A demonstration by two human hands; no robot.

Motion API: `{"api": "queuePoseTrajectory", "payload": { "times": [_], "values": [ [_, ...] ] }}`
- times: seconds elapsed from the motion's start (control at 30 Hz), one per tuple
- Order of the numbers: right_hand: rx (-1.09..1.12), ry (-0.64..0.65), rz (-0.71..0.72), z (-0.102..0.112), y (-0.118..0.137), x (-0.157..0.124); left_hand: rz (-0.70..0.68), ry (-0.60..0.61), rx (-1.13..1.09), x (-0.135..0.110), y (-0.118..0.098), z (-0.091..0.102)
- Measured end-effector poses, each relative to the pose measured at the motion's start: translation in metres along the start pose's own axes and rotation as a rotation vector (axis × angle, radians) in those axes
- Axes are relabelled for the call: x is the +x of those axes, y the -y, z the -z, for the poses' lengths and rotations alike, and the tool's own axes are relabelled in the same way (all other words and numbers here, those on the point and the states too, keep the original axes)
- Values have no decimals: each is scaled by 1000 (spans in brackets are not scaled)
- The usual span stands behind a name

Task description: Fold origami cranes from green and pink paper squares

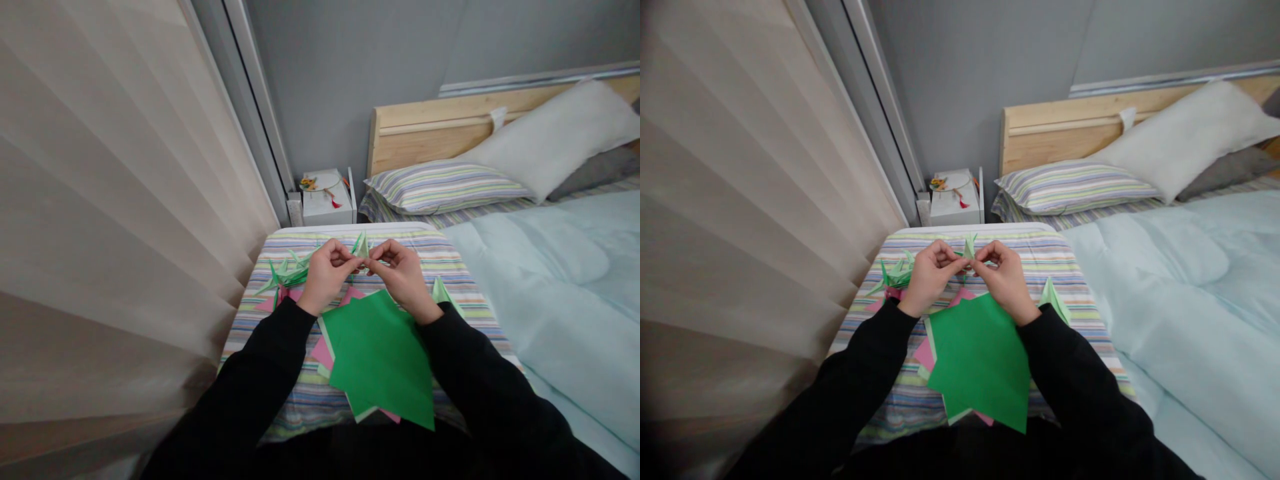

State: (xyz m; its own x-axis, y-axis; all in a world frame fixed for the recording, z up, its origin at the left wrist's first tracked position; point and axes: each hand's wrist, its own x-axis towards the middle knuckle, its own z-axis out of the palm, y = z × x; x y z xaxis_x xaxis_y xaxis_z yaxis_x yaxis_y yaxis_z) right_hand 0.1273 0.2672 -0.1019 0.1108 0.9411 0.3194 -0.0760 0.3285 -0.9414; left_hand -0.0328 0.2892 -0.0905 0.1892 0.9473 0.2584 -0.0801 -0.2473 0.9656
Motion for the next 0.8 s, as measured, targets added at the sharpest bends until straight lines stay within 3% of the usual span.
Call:
{"api": "queuePoseTrajectory", "payload": {
  "times": [0.23, 0.5, 0.63, 0.8],
  "values": [
    [97, 15, -35, -3, -2, -1, 27, 109, 44, 0, -4, 2],
    [23, -32, 38, -8, -8, -2, -61, 54, 82, 2, 0, -1],
    [-33, -82, 52, -5, -8, 1, -40, 78, 52, 4, 3, 1],
    [-104, -55, 66, -3, -8, 0, 5, 98, 73, 2, 1, 3]
  ]
}}
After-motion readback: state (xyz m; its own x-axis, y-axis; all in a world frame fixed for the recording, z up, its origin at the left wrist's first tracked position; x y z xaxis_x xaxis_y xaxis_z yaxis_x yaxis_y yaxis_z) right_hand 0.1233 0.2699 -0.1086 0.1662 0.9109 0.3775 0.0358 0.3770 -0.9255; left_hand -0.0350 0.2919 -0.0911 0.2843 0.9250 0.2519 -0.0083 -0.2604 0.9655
